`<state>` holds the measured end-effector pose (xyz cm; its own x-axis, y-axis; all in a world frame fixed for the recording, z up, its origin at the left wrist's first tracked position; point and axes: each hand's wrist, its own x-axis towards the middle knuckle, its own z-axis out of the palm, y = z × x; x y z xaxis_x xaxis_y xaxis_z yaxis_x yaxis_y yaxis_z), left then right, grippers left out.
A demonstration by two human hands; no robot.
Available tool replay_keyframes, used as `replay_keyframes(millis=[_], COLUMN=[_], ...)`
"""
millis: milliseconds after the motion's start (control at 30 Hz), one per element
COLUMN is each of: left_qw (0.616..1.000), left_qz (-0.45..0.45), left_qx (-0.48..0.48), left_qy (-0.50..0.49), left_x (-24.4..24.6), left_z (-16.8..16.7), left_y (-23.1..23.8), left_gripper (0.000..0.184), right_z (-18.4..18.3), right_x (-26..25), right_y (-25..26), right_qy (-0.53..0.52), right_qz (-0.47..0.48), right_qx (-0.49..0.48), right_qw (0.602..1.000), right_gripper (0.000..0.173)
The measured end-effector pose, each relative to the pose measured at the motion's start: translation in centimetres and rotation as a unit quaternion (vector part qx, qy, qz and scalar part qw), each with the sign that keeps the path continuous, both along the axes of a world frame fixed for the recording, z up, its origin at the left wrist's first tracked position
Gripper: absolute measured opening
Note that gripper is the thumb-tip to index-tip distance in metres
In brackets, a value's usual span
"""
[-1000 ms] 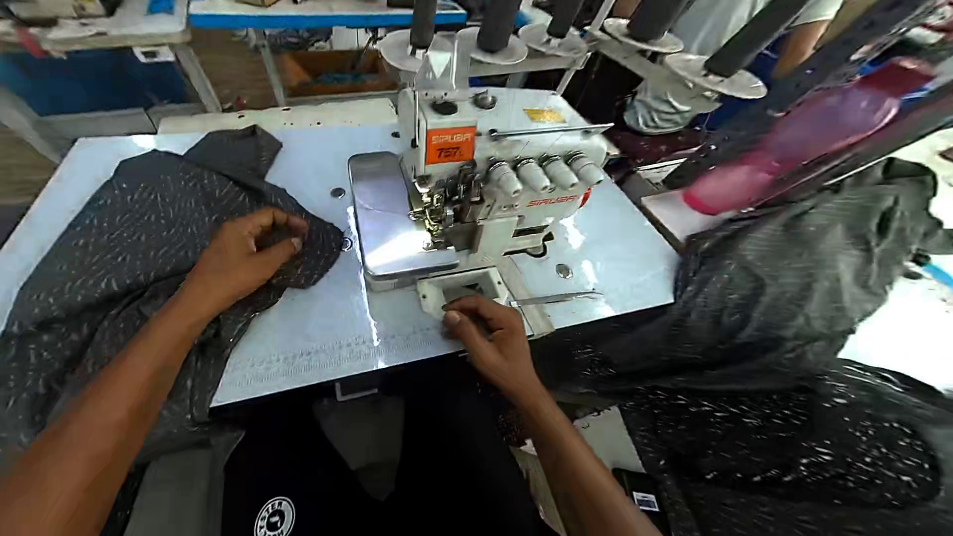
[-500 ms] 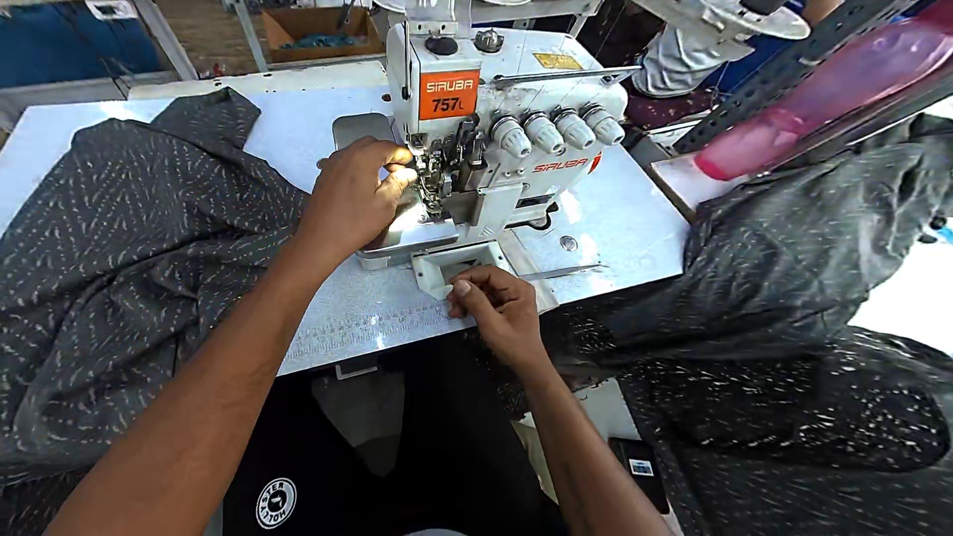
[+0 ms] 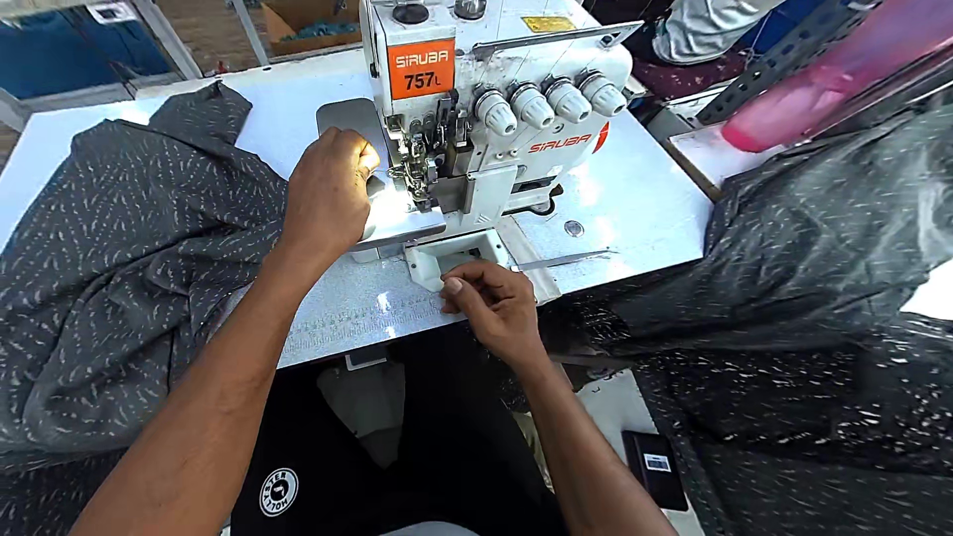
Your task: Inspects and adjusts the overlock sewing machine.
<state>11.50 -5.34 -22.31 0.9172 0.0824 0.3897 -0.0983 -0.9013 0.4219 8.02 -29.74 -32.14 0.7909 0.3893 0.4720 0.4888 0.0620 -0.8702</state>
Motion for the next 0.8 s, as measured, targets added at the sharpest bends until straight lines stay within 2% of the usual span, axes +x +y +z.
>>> replay_keyframes(millis=[167, 333, 433, 533, 800], left_qw=[0.995, 0.957, 0.949, 0.944, 0.965], left_qz=[-0.028, -0.031, -0.031, -0.031, 0.003], left_qx=[-0.077, -0.271, -0.292, -0.326, -0.263], left_qy=[-0.058, -0.1, -0.117, -0.03, 0.018], left_x=[-1.0, -2.1, -1.9, -1.2, 0.1], left_z=[-1.0, -1.3, -0.1, 1.1, 1.6], left_y=[0.8, 1.4, 0.4, -1.1, -1.6], left_gripper=[0.026, 0.021, 0.018, 0.019, 0.012], right_z=[0.1, -0.1, -0.2, -0.2, -0.2], right_x=[-0.1, 0.2, 0.4, 0.3, 0.4], right_y=[-0.2, 0.0, 0.2, 0.1, 0.2], right_qy=[0.008, -0.004, -0.008, -0.01, -0.01], right_qz=[0.006, 0.006, 0.012, 0.01, 0.014], right_qx=[0.005, 0.02, 0.028, 0.031, 0.038], right_qw=[1.0, 1.0, 0.999, 0.999, 0.999], right_gripper=[0.012, 0.012, 0.011, 0.011, 0.011])
